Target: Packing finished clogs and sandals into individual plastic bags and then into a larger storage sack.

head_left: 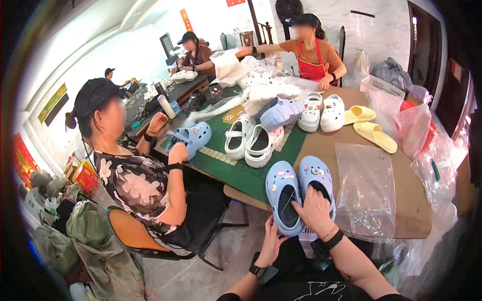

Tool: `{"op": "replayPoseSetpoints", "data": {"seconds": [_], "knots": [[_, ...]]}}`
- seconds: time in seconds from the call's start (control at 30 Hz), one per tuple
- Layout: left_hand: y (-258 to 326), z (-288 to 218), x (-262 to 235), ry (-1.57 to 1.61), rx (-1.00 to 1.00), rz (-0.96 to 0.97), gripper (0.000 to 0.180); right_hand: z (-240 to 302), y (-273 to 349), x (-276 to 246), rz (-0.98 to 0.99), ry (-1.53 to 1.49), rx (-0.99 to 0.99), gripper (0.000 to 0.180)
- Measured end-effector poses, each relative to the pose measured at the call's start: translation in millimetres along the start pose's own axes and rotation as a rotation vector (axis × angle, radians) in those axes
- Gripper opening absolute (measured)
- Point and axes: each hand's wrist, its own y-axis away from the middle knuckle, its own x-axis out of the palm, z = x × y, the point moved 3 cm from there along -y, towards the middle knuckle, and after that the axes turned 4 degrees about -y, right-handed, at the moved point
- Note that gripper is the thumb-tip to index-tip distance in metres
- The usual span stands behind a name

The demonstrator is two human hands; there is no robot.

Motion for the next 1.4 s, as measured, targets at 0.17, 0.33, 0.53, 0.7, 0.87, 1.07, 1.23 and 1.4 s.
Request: {"op": "replayPoseSetpoints", "data": {"seconds": [0.17,0.33,0.53,0.7,0.87,1.07,1.23,1.4], "knots": [[-2,-6,2,0.003,0.054,0.02,0.053,-7,-17,8,0.265,-0.045,0.063,0.04],[-1,-15,14,-0.009,0.147,-0.02,0.049,-14,-19,9,0.197,-0.044,-0.039,0.039],[22,-45,52,-0.197,0.486,0.014,0.056,-17,1,-72,0.003,-0.269,0.08,0.039],[15,-60,88,-0.445,0.456,0.135,0.047,-95,49,-181,-0.203,-0.83,0.32,0.038],[-14,-35,128,-1.053,0.823,0.259,0.047,-176,193,-250,-0.497,-1.285,0.509,0.051],[-54,10,163,-1.313,0.866,0.269,0.038,-125,222,-264,-0.178,-1.341,0.702,0.065],[-77,22,162,-1.201,0.817,0.234,0.018,-133,198,-222,0.518,-0.672,0.465,0.047],[-64,13,159,-0.996,0.867,0.22,0.015,-125,169,-236,0.507,-0.515,0.327,0.036]]}}
